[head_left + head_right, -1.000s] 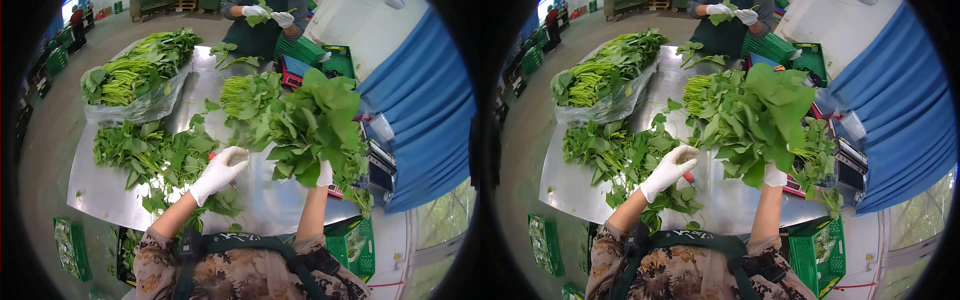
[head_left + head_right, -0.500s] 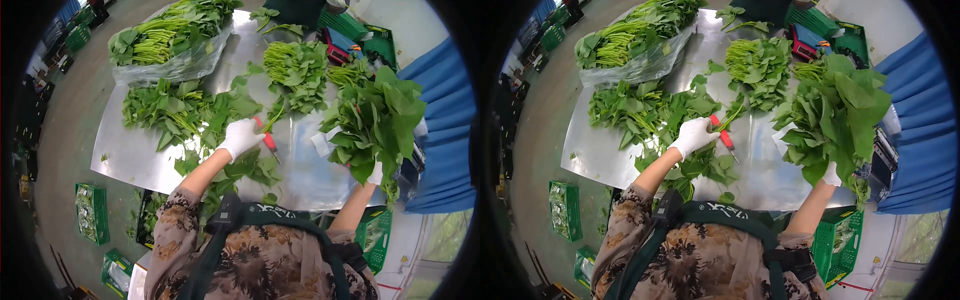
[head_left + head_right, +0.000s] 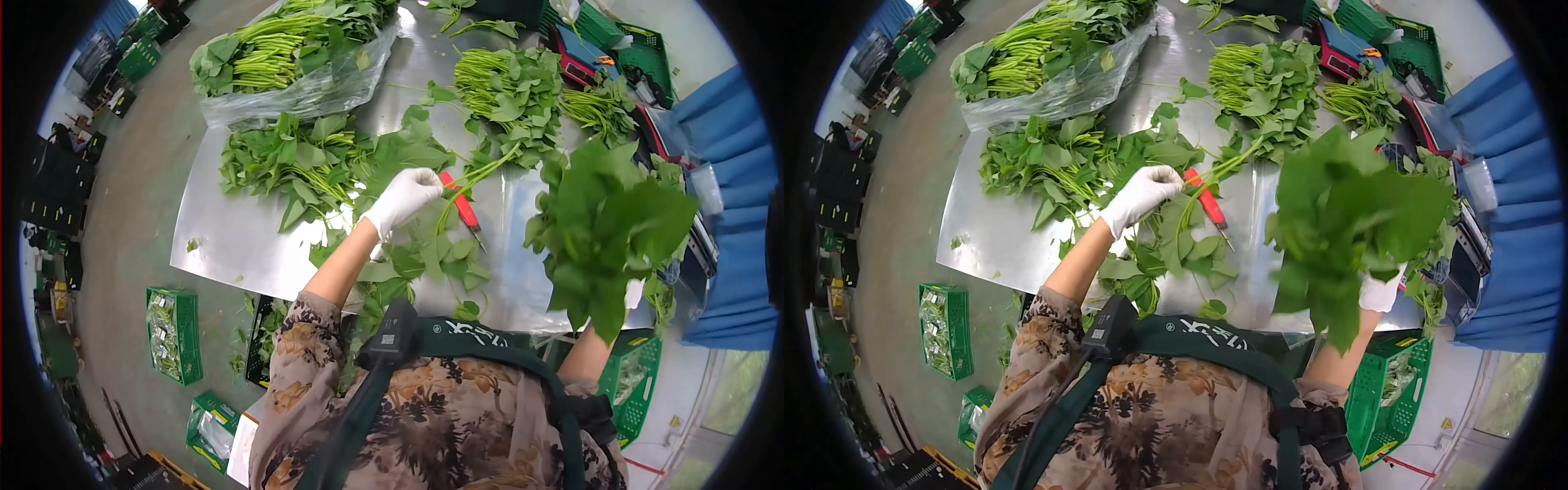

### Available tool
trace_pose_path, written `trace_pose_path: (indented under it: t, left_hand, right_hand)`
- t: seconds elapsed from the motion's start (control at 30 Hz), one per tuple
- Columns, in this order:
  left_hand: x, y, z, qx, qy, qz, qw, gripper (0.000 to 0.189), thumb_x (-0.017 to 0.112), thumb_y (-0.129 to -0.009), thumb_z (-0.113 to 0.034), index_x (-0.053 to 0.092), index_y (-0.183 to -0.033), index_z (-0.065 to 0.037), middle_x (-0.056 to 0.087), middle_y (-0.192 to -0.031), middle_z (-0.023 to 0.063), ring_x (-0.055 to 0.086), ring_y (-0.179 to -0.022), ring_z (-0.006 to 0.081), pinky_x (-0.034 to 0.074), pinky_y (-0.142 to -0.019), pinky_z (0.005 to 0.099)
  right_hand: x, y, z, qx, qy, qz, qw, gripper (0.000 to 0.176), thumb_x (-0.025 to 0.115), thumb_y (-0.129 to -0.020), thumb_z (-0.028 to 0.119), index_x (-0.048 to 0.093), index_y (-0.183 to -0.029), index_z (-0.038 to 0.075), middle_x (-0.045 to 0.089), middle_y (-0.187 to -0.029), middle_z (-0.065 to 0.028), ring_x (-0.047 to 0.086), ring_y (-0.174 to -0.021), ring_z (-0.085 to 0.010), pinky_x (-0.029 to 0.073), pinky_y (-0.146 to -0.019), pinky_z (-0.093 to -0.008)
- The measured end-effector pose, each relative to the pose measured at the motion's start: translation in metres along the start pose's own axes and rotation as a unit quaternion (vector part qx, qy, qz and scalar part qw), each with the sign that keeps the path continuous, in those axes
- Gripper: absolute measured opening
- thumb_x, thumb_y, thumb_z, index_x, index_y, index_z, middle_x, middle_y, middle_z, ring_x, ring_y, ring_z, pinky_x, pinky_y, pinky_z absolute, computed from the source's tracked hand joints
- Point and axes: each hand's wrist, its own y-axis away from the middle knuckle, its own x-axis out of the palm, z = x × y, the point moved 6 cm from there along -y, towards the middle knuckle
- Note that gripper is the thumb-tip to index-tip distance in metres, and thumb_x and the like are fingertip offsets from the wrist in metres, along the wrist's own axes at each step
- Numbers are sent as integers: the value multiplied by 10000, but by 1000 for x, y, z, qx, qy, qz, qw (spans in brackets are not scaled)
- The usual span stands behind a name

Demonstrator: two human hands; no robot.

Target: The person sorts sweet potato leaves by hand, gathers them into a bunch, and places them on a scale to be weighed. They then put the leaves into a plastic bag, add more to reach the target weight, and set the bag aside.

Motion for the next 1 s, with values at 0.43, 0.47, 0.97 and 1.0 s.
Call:
trace_pose_path:
  t: [0.43, 0.47, 0.97, 1.0]
  left_hand:
    - [-51, 26, -100, 90, 527, 106, 839, 223, 513, -923, -209, 570, -1040, -28, 610, -1107, 165, 592, -1063, 307, 463, -928, 389]
    - [-52, 32, -104, 85, 517, 43, 850, 183, 506, -925, -189, 572, -1001, -36, 621, -997, 128, 619, -948, 256, 491, -849, 355]
    - [19, 75, -179, 241, 246, 79, 936, 62, 469, -930, -116, 460, -926, -55, 571, -919, 57, 534, -780, 115, 426, -782, 268]
    - [28, 76, -180, 227, 235, 102, 940, 70, 472, -928, -118, 461, -945, -51, 564, -930, 52, 528, -790, 113, 424, -786, 266]
  right_hand:
    - [25, -15, -21, 12, 217, 24, 976, 154, 537, -928, 172, 487, -1038, 76, 470, -808, -3, 515, -838, -141, 456, -764, -316]
    - [28, -15, -22, 10, 235, 25, 972, 162, 551, -921, 175, 489, -1033, 76, 470, -805, -4, 514, -838, -142, 459, -760, -314]
    - [83, -27, -100, -49, 413, 27, 909, 408, 602, -821, 70, 508, -1200, -47, 587, -780, -32, 561, -730, -131, 455, -734, -273]
    - [86, -26, -103, -45, 378, 26, 924, 421, 604, -817, 63, 505, -1211, -45, 587, -781, -33, 561, -733, -125, 454, -737, -265]
